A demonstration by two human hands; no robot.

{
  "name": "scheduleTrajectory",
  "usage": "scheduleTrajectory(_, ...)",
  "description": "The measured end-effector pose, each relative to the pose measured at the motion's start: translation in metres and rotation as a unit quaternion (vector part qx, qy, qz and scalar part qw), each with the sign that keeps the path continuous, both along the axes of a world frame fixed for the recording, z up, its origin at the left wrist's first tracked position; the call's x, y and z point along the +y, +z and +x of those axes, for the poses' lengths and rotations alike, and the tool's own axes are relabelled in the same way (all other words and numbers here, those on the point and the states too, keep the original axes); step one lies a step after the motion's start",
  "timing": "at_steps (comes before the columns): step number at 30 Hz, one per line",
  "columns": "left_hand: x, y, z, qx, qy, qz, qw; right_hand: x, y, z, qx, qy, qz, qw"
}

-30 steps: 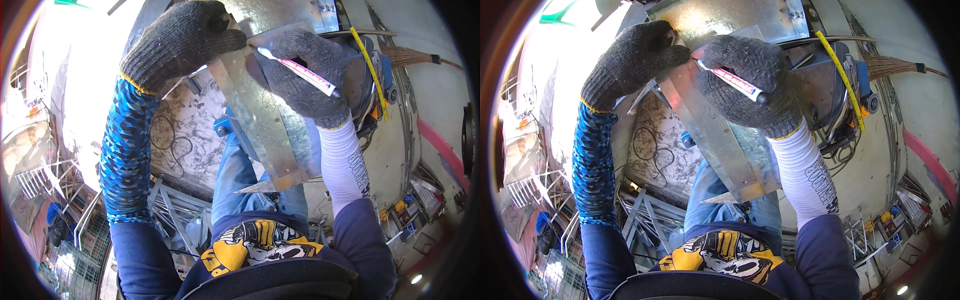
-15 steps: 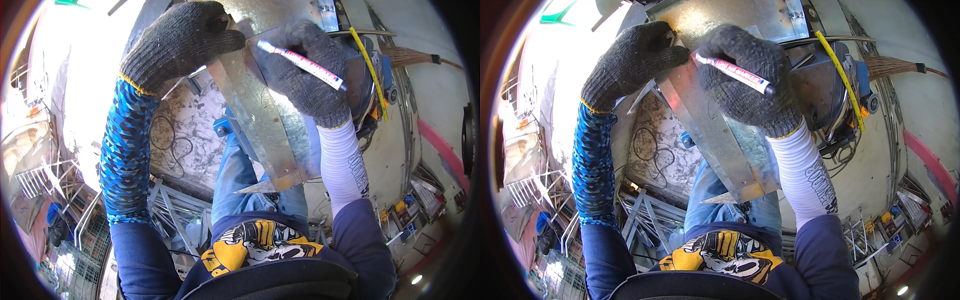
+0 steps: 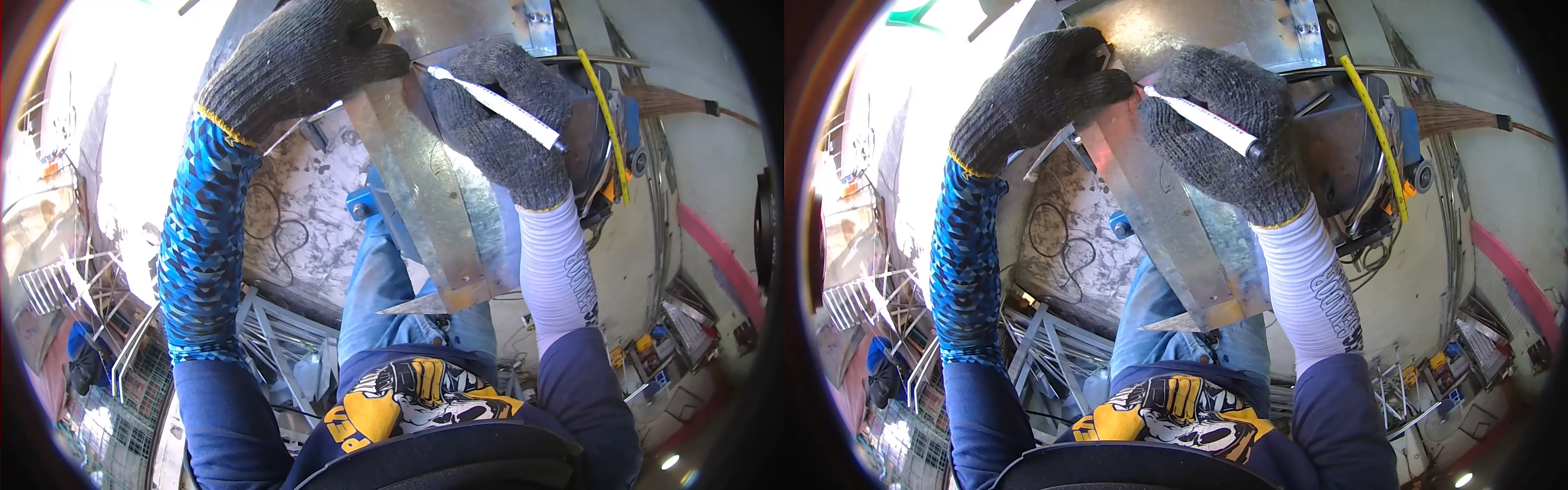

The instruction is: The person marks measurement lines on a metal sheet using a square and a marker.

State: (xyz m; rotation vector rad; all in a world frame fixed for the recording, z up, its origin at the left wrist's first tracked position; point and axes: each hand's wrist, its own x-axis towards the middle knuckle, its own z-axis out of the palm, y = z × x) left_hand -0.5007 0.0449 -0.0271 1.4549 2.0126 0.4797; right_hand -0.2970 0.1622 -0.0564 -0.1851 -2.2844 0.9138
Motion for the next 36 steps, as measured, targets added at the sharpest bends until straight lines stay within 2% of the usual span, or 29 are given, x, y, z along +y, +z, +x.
scheduleTrajectory(8,0.000,-0.004,-0.003,-0.023,-0.007,-0.008,1.000,0.002,-0.004,0.000,0.040,0.005,0.052,0.998)
scheduleTrajectory(12,-0.001,-0.002,0.000,-0.019,0.000,-0.003,1.000,0.004,-0.007,0.003,0.051,0.024,0.030,0.998)
scheduleTrajectory(14,-0.003,-0.008,-0.002,-0.073,0.008,0.021,0.997,0.004,-0.005,0.004,-0.033,0.035,0.015,0.999)
scheduleTrajectory(17,0.001,-0.004,-0.005,-0.018,-0.021,0.005,1.000,0.002,0.001,0.002,-0.026,0.022,0.047,0.998)
scheduleTrajectory(21,0.000,-0.003,-0.003,-0.023,-0.018,0.031,0.999,0.005,0.004,0.004,-0.032,0.038,0.083,0.995)
scheduleTrajectory(23,0.001,-0.001,-0.003,-0.010,-0.020,0.001,1.000,0.006,0.011,0.008,-0.061,0.049,0.034,0.996)
scheduleTrajectory(27,-0.002,-0.004,-0.002,-0.022,-0.011,0.027,0.999,0.002,0.013,0.013,-0.046,0.058,-0.024,0.997)
scheduleTrajectory(29,-0.001,-0.004,-0.004,-0.023,-0.017,0.004,1.000,-0.006,0.025,0.012,-0.145,0.025,0.144,0.979)
scheduleTrajectory(32,0.000,-0.004,-0.002,-0.042,-0.008,0.017,0.999,-0.015,0.040,0.009,-0.279,-0.026,0.384,0.880)
scheduleTrajectory(33,0.000,-0.003,-0.002,-0.041,-0.007,0.017,0.999,-0.012,0.034,0.013,-0.278,-0.026,0.384,0.880)
scheduleTrajectory(35,0.001,0.000,-0.002,-0.023,-0.017,0.002,1.000,-0.004,0.017,0.024,-0.108,-0.004,0.338,0.935)
scheduleTrajectory(36,0.001,0.000,-0.002,-0.024,-0.017,0.002,1.000,-0.003,0.016,0.023,-0.109,-0.003,0.338,0.935)
